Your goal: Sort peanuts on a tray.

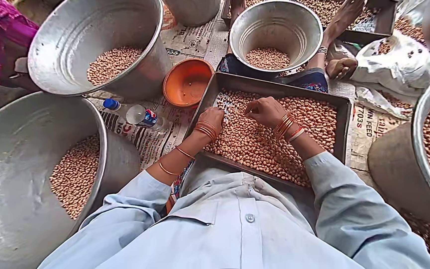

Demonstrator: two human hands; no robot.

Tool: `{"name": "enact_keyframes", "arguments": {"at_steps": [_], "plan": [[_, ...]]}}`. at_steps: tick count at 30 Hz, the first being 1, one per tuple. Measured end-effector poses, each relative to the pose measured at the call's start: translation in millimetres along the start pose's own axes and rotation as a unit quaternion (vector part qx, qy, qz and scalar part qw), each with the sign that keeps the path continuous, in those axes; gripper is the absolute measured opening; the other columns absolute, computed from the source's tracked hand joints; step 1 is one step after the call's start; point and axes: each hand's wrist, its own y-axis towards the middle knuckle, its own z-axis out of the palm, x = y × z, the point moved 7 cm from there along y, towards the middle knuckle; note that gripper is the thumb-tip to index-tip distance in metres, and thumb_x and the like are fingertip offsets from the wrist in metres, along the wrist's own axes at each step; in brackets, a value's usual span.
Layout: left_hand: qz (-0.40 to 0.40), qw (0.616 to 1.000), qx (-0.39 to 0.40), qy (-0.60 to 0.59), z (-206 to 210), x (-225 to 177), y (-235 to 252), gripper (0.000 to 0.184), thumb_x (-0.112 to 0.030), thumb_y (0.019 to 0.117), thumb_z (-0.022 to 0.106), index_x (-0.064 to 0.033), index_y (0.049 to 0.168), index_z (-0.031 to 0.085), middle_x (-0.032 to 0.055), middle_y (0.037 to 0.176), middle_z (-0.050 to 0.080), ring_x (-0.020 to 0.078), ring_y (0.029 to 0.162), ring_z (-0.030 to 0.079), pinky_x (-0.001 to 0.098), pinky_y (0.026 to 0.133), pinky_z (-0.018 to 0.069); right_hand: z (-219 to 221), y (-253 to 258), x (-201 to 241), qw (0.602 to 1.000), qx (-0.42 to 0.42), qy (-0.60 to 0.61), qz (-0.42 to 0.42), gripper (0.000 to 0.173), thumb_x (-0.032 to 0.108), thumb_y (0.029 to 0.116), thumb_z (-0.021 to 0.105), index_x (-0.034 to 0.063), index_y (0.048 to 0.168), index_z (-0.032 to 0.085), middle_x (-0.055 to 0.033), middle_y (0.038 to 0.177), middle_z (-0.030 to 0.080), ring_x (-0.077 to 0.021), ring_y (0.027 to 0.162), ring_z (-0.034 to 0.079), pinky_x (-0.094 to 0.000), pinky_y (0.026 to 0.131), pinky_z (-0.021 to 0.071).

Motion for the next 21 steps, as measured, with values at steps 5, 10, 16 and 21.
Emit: {"name": "enact_keyframes", "arguments": {"at_steps": [5, 10, 16, 21], "plan": [[-0.049, 0.997, -0.058, -0.017, -46.1, 37.3, 18.9, 0.017, 0.0, 0.0917, 0.061, 0.0018, 0.104, 0.073, 0.0253, 0.11, 0.068, 0.0447, 0.108, 0.066, 0.0626, 0.091, 0.0526, 39.2, 3.5, 54.5, 0.991, 0.091, -0.054, -0.083, 0.017, 0.022, 0.1001, 0.064, 0.0121, 0.104, 0.077, -0.0116, 0.093, 0.075, -0.0337, 0.091, 0.072, -0.0582, 0.077, 0.0538], [-0.082, 0.963, -0.254, -0.039, -111.3, 83.5, -2.1, 0.034, -0.006, 0.0947, 0.066, 0.0002, 0.128, 0.064, 0.0295, 0.131, 0.059, 0.0468, 0.12, 0.061, 0.0573, 0.101, 0.05, 72.1, 5.6, 67.5, 0.985, 0.059, -0.115, -0.115, 0.016, 0.019, 0.0989, 0.063, 0.0112, 0.104, 0.075, -0.0131, 0.097, 0.074, -0.0355, 0.086, 0.072, -0.0569, 0.067, 0.0543], [0.027, 0.997, -0.055, -0.037, -37.4, 52.7, 14.5, 0.018, -0.009, 0.0994, 0.062, -0.0019, 0.109, 0.076, 0.0209, 0.109, 0.073, 0.0406, 0.104, 0.07, 0.0616, 0.092, 0.0528, 77.0, 6.9, 72.7, 0.982, 0.056, -0.128, -0.129, 0.012, 0.016, 0.0961, 0.066, 0.0095, 0.1, 0.075, -0.0135, 0.092, 0.072, -0.0353, 0.08, 0.071, -0.0555, 0.063, 0.053], [-0.032, 0.995, 0.037, 0.087, -18.3, 44.6, 28.4, 0.02, -0.02, 0.0983, 0.066, -0.0059, 0.108, 0.076, 0.0197, 0.113, 0.072, 0.0427, 0.115, 0.065, 0.0639, 0.092, 0.0514, 82.0, 4.5, 74.3, 0.975, 0.102, -0.172, -0.092, 0.019, 0.018, 0.102, 0.055, 0.0071, 0.101, 0.071, -0.0141, 0.096, 0.07, -0.0344, 0.084, 0.071, -0.0538, 0.066, 0.0533]]}}
